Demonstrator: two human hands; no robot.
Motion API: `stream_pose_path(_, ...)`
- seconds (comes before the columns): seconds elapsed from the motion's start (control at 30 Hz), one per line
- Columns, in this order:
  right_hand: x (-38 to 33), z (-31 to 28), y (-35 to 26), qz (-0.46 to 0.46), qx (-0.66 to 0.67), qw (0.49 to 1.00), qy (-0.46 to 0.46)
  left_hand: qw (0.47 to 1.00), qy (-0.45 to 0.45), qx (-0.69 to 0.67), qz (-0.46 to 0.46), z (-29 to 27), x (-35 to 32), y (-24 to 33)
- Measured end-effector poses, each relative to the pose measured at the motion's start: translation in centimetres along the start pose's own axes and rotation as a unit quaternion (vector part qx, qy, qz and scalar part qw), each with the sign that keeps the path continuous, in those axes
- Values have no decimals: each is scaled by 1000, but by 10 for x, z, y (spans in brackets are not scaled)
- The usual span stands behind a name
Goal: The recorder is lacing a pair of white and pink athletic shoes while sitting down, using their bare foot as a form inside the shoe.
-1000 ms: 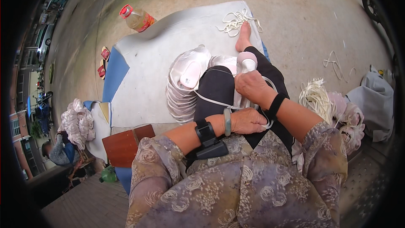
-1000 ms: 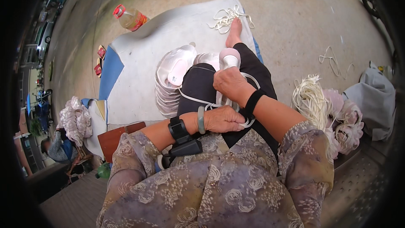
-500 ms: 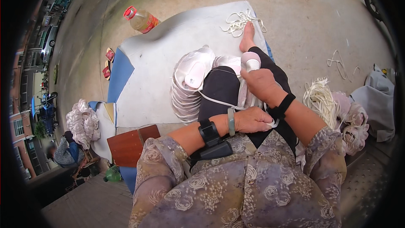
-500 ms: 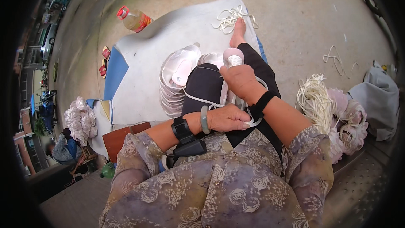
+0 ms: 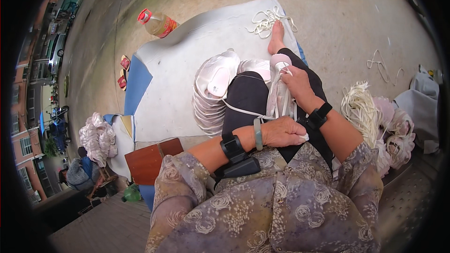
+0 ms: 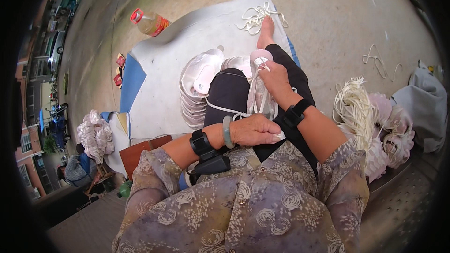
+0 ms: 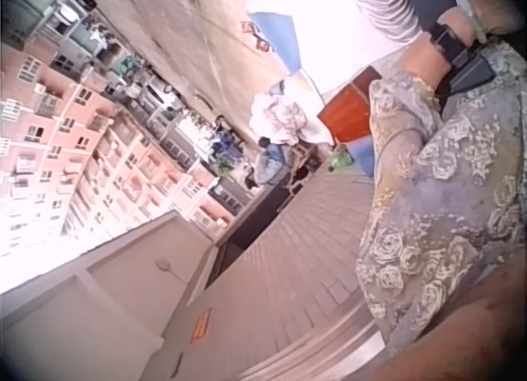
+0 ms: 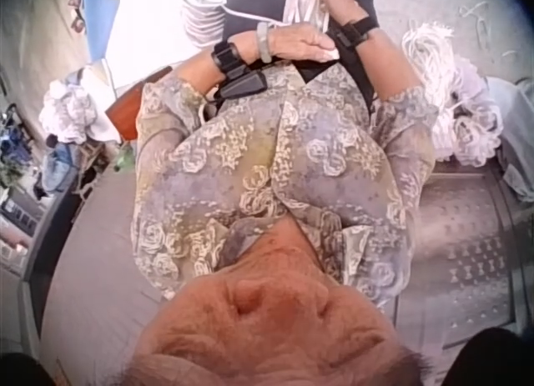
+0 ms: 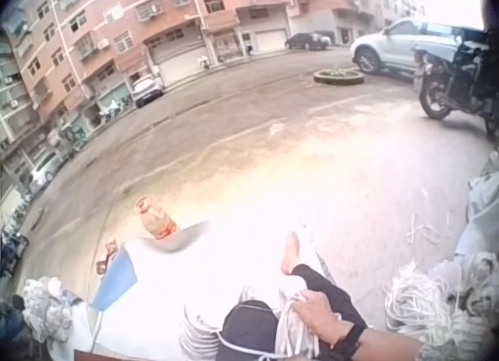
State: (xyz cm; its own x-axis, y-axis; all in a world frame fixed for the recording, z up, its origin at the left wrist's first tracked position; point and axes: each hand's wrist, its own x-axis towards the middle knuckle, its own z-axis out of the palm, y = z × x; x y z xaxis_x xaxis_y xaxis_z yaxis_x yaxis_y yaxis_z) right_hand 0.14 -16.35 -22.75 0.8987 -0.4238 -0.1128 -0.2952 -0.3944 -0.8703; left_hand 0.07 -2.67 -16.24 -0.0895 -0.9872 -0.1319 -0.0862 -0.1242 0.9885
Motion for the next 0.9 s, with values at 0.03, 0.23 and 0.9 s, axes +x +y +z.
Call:
stream_pose_path(0.03, -3, -2, -3, 59, 53, 997, -14, 1000, -2, -6, 2, 0, -1, 1)
stream_pose_path(0.23, -1, -20, -32, -309, -353, 868, -165, 999, -19, -39, 6, -1, 1, 18)
stream_pose_path(0.9, -6, -47, -1, -44, -143, 987, -66, 989, -20, 117, 89, -1, 2, 26)
